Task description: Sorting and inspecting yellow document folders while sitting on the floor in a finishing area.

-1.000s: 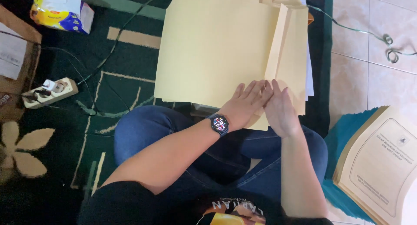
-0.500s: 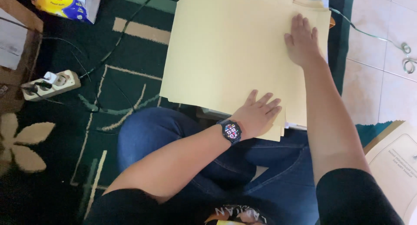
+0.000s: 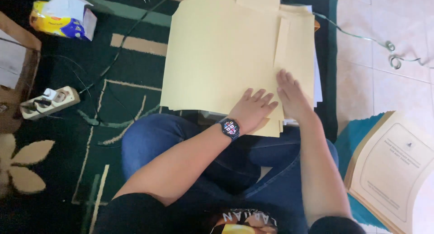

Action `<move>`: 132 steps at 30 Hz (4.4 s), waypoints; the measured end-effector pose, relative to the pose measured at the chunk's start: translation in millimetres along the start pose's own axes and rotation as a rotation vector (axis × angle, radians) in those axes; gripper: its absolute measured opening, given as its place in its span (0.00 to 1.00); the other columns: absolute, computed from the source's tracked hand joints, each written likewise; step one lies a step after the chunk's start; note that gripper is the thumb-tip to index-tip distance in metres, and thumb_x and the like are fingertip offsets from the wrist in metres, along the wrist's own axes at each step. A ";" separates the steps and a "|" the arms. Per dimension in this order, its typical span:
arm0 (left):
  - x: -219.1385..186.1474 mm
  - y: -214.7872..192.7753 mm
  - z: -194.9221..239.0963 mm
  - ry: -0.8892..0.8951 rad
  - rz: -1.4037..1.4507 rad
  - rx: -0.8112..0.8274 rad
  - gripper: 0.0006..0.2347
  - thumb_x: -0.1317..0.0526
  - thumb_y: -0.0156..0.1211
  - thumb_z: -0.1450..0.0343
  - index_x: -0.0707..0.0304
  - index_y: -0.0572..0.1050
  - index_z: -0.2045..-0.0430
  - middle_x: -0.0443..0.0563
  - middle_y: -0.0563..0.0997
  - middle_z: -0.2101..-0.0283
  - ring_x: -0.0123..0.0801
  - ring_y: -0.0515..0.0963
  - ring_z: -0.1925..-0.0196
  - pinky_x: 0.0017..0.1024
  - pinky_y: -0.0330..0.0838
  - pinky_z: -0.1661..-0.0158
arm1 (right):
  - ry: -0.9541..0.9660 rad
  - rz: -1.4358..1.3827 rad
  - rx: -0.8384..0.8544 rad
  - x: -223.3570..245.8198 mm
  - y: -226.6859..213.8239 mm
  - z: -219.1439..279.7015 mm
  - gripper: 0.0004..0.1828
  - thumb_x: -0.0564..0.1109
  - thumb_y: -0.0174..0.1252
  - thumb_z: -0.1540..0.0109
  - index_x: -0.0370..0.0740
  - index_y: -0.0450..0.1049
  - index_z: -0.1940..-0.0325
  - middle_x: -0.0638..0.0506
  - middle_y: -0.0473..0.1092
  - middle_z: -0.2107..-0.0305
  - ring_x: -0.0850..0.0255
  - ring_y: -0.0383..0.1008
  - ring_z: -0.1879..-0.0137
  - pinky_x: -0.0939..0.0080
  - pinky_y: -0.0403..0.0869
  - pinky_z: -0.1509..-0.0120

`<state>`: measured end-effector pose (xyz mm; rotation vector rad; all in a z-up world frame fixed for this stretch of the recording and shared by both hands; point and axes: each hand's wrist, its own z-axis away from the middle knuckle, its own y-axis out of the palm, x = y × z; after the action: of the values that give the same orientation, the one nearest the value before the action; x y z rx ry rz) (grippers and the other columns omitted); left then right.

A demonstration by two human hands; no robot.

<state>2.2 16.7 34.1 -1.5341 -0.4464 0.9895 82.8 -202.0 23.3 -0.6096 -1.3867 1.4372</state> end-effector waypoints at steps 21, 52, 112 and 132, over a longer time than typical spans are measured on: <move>74.8 -63.6 101.8 0.176 1.574 -0.250 0.07 0.71 0.59 0.28 0.73 0.82 0.60 0.48 0.77 0.78 0.21 0.74 0.79 0.18 0.74 0.75 | -0.198 -1.246 -0.899 -81.3 16.0 62.0 0.26 0.28 0.37 0.33 0.33 0.55 0.29 0.34 0.58 0.37 0.35 0.56 0.27 0.28 0.54 0.20; 112.9 -46.2 9.7 -0.531 -0.036 -0.486 0.30 0.46 0.60 0.28 0.54 0.65 0.31 0.63 0.55 0.25 0.59 0.47 0.23 0.58 0.45 0.32 | 0.288 0.298 -0.250 37.6 3.4 -21.9 0.31 0.49 0.42 0.27 0.37 0.58 0.20 0.33 0.46 0.23 0.36 0.37 0.17 0.30 0.41 0.20; -214.9 -26.1 -86.1 -0.143 0.999 -0.481 0.21 0.62 0.51 0.23 0.67 0.58 0.36 0.65 0.76 0.46 0.44 0.85 0.53 0.30 0.85 0.59 | 0.235 -0.909 -1.133 -107.9 -98.6 294.8 0.25 0.26 0.46 0.30 0.24 0.58 0.28 0.38 0.72 0.49 0.66 0.66 0.61 0.72 0.64 0.60; -332.2 181.6 -195.0 -0.034 0.871 0.106 0.31 0.54 0.50 0.29 0.77 0.54 0.33 0.73 0.67 0.34 0.58 0.75 0.40 0.43 0.71 0.45 | 1.260 -0.414 -0.414 -278.9 19.8 434.3 0.25 0.50 0.52 0.29 0.25 0.68 0.36 0.29 0.72 0.47 0.33 0.72 0.45 0.36 0.69 0.44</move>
<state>-77.3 -395.6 -37.0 -1.6299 0.2961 1.6664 -202.0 -632.9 20.3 -1.1343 -0.6703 0.2265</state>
